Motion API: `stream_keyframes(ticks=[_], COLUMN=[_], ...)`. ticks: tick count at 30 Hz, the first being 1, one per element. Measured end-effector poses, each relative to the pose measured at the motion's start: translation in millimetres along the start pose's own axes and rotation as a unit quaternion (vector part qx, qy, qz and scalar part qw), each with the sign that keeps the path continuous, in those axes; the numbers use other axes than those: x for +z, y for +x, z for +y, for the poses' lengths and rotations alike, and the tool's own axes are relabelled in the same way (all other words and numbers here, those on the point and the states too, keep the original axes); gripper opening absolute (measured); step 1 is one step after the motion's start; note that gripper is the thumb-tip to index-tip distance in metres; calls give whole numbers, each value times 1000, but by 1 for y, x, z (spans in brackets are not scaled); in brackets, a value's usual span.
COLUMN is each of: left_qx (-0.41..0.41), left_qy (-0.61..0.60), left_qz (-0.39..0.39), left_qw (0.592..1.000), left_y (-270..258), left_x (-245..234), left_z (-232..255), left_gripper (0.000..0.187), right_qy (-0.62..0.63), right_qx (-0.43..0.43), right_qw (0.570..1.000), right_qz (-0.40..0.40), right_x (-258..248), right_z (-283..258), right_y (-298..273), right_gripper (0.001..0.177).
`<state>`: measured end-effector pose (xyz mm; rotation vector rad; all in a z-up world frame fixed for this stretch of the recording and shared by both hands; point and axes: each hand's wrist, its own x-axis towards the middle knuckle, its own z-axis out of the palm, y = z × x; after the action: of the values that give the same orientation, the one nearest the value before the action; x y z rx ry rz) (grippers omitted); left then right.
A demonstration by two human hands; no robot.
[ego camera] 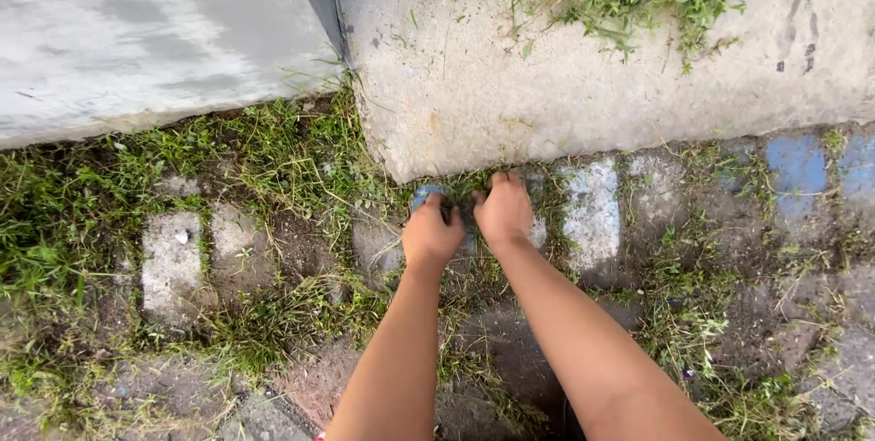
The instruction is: The recorder uses a broom to sweep debris and then pulls weeds by hand in an outdoor area.
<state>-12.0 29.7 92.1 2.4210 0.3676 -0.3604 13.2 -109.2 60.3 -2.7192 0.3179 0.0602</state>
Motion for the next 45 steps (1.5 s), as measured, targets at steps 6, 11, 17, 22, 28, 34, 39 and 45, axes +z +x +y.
stream_keyframes(ticks=[6,11,17,22,28,34,39,45], left_qx=[15,40,82,96,94,6,-64,47], left_qy=[31,68,245,277,266,206,-97,-99], left_qz=[-62,-127,-257,-281,-300,-361,-410,-318], left_qw=[997,989,931,914,911,910,905,942], left_y=[-8,-10,-37,-43,-15,18,44,34], left_x=[3,3,1,70,57,31,39,17], left_z=[-14,-7,41,22,12,-8,-16,14], left_gripper=[34,36,63,55,33,35,20,26], right_qy=[84,110,268,297,285,282,479,616], right_qx=[-8,28,212,247,281,298,402,486], right_qw=[993,974,888,869,863,822,618,537], right_qz=[-83,-194,-307,-309,-308,-395,-477,-310], right_x=[26,-22,-45,-69,-61,-64,-61,18], right_z=[39,62,41,39,91,81,29,27], right_y=[16,51,41,33,12,-16,-32,-6], right_gripper=[10,14,19,30,23,38,69,22])
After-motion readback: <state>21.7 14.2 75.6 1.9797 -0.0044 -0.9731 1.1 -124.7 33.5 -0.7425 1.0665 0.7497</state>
